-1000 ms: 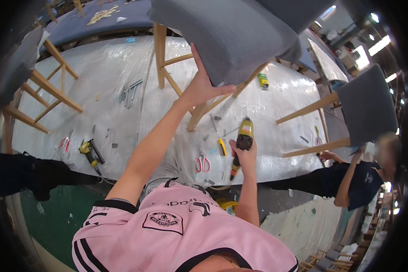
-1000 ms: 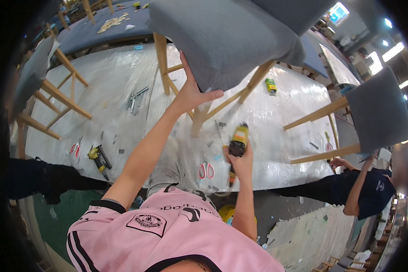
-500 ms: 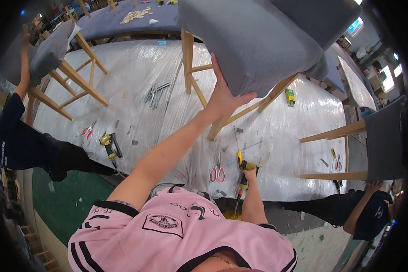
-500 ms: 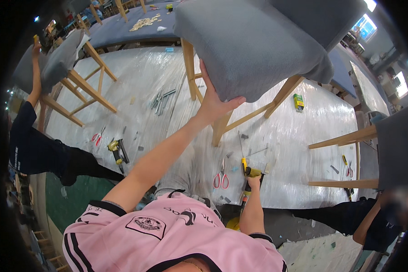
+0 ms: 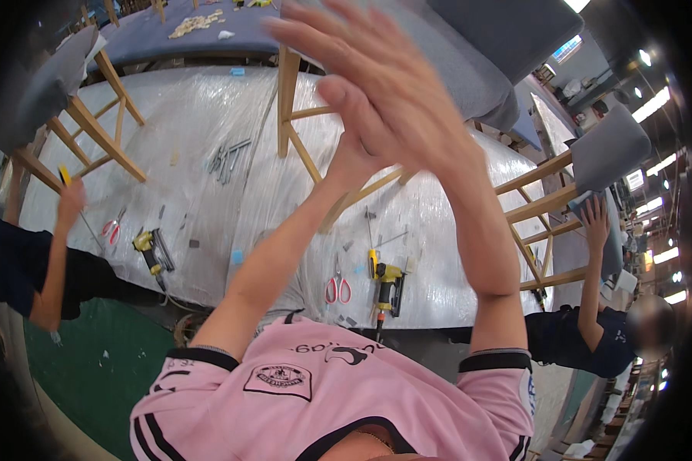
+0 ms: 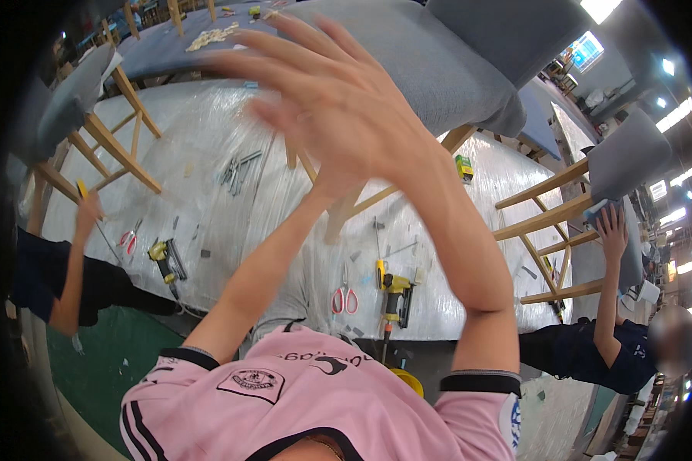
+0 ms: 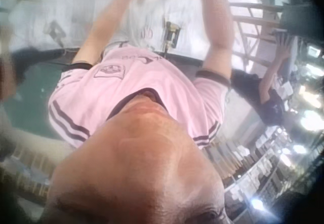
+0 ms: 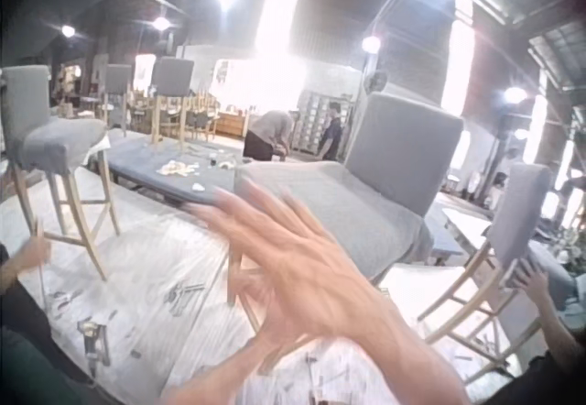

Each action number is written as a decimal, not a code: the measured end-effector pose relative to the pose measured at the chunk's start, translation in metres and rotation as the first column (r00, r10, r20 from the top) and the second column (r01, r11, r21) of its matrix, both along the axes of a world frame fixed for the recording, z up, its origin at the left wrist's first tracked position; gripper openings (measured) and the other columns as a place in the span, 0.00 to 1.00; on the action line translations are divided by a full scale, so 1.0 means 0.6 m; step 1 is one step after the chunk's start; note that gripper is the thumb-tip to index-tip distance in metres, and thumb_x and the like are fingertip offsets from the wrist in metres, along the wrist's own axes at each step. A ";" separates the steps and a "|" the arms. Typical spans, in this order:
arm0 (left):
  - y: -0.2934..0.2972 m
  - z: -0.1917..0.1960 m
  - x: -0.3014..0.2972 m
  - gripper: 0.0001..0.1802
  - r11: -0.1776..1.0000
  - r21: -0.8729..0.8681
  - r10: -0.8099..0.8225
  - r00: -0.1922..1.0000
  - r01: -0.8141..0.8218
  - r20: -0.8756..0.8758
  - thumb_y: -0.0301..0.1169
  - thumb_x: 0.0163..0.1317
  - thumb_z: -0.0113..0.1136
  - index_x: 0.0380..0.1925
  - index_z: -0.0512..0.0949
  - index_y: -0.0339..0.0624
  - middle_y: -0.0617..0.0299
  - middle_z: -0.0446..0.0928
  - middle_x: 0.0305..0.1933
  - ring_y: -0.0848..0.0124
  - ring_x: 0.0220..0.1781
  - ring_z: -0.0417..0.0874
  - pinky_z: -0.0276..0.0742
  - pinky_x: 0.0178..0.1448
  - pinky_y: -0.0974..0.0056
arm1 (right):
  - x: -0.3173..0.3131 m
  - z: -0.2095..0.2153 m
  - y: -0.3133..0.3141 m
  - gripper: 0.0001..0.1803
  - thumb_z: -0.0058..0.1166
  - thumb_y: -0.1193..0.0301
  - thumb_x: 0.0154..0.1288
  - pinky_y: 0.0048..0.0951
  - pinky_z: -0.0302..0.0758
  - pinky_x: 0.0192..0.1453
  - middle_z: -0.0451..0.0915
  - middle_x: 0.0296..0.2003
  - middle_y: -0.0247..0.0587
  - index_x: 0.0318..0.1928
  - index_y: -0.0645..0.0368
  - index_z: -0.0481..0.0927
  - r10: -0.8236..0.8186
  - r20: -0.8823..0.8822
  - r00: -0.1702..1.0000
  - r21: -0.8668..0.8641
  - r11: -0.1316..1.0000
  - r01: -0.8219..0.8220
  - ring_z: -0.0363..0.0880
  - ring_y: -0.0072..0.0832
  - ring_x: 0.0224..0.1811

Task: The person staples gray fabric to the underside of a wooden chair seat using a pneumatic staple gun, then trims excess fabric with scissors and tucks edges with a screwdriver. The person repeats these steps on multiple chairs in a workshop setting.

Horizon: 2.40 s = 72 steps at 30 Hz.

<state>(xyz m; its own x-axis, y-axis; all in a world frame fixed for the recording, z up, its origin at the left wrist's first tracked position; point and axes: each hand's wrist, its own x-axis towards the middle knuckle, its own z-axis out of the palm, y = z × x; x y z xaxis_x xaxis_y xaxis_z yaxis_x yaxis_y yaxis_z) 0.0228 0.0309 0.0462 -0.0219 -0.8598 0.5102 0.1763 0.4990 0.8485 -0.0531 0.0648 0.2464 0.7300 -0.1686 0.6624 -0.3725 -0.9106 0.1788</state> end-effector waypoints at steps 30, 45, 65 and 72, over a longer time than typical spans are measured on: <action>0.078 -0.075 0.078 0.40 0.959 0.204 0.195 0.981 -0.196 0.026 0.46 0.68 0.69 0.74 0.64 0.41 0.47 0.70 0.72 0.58 0.72 0.72 0.64 0.77 0.54 | -0.308 -0.679 -0.010 0.20 0.55 0.58 0.75 0.41 0.80 0.57 0.88 0.45 0.55 0.51 0.61 0.87 -0.924 0.121 0.363 0.960 0.201 0.193 0.87 0.46 0.52; 0.116 0.057 0.043 0.41 0.851 -0.422 0.490 0.759 -0.312 0.429 0.41 0.63 0.76 0.69 0.67 0.35 0.45 0.67 0.68 0.56 0.71 0.68 0.66 0.73 0.50 | -0.124 -1.007 0.362 0.29 0.65 0.74 0.58 0.52 0.80 0.57 0.76 0.54 0.60 0.59 0.60 0.70 -0.789 -0.519 0.328 0.808 -0.330 0.488 0.77 0.57 0.59; 0.069 0.021 0.097 0.30 0.937 0.335 0.076 0.995 -0.095 0.071 0.47 0.69 0.68 0.61 0.76 0.37 0.61 0.82 0.45 0.72 0.47 0.83 0.79 0.57 0.66 | -0.189 -1.019 0.375 0.41 0.70 0.61 0.55 0.55 0.78 0.57 0.83 0.47 0.64 0.67 0.61 0.66 -0.691 -0.541 0.479 0.825 -0.329 0.459 0.82 0.60 0.56; 0.068 0.036 0.103 0.19 0.805 0.580 -0.126 0.991 0.126 -0.039 0.46 0.73 0.63 0.38 0.80 0.40 0.64 0.80 0.33 0.72 0.34 0.81 0.79 0.45 0.64 | -0.131 -0.633 0.114 0.19 0.59 0.59 0.75 0.26 0.77 0.38 0.84 0.34 0.34 0.51 0.64 0.85 -0.875 0.369 0.313 0.886 0.230 -0.403 0.81 0.20 0.34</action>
